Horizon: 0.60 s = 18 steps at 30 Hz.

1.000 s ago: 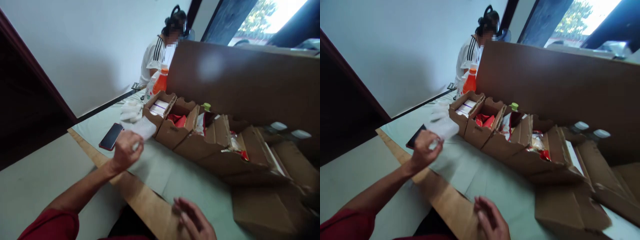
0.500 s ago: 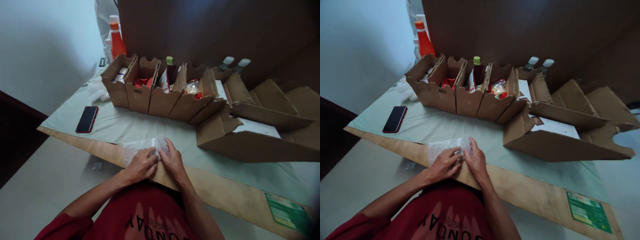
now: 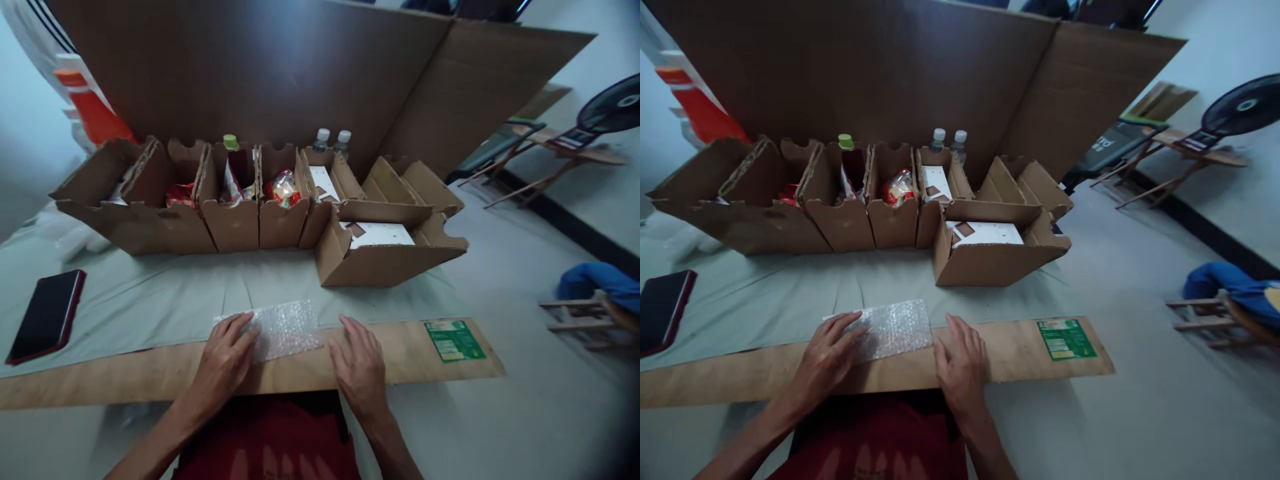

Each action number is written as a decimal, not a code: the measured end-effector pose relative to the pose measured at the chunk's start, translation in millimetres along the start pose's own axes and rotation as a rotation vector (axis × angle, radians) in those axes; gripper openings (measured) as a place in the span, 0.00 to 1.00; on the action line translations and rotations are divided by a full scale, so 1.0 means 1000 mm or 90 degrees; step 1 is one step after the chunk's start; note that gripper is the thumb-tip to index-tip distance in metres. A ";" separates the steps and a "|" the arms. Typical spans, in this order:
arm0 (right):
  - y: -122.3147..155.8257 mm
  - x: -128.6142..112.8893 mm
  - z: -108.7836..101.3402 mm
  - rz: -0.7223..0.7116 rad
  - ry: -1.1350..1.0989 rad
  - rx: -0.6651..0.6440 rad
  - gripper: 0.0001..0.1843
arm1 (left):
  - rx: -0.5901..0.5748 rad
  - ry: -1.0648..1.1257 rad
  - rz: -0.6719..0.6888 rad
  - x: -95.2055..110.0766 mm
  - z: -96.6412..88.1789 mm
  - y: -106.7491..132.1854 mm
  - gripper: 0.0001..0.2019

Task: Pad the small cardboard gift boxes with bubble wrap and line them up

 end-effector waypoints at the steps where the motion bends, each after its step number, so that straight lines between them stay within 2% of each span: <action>1: -0.005 -0.011 0.004 -0.042 -0.005 -0.026 0.21 | -0.006 0.004 -0.005 0.001 0.003 -0.002 0.15; 5: -0.020 -0.058 0.038 -0.243 -0.085 -0.232 0.22 | -0.085 -0.002 -0.028 -0.006 0.013 -0.002 0.16; 6: -0.020 -0.061 0.045 -0.272 -0.098 -0.267 0.22 | -0.108 -0.003 -0.031 -0.009 0.014 0.000 0.15; 8: -0.015 -0.051 0.049 -0.269 -0.097 -0.296 0.23 | -0.151 0.011 -0.033 -0.017 0.013 0.005 0.16; 10: -0.007 -0.022 0.041 -0.223 -0.066 -0.280 0.22 | -0.178 0.041 -0.032 -0.022 0.009 0.009 0.17; 12: -0.001 0.012 0.026 -0.167 -0.024 -0.225 0.18 | -0.183 0.069 -0.030 -0.023 0.003 0.012 0.19; 14: -0.001 0.034 0.013 -0.122 0.004 -0.157 0.15 | -0.168 0.081 -0.025 -0.024 -0.003 0.013 0.20; 16: -0.007 0.041 0.008 -0.099 0.011 -0.111 0.14 | -0.135 0.051 -0.031 -0.029 -0.006 0.014 0.21; 18: -0.019 0.034 0.015 -0.103 0.013 -0.114 0.15 | -0.093 -0.025 -0.070 -0.041 -0.006 0.015 0.21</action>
Point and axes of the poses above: each hand's wrist, its own y-axis away from the middle knuckle, its own z-axis out of the palm, x = y × z, the point moved 1 cm from there along -y, towards the middle knuckle, and after that the axes turned 2 degrees about x, right-handed, at the moved point
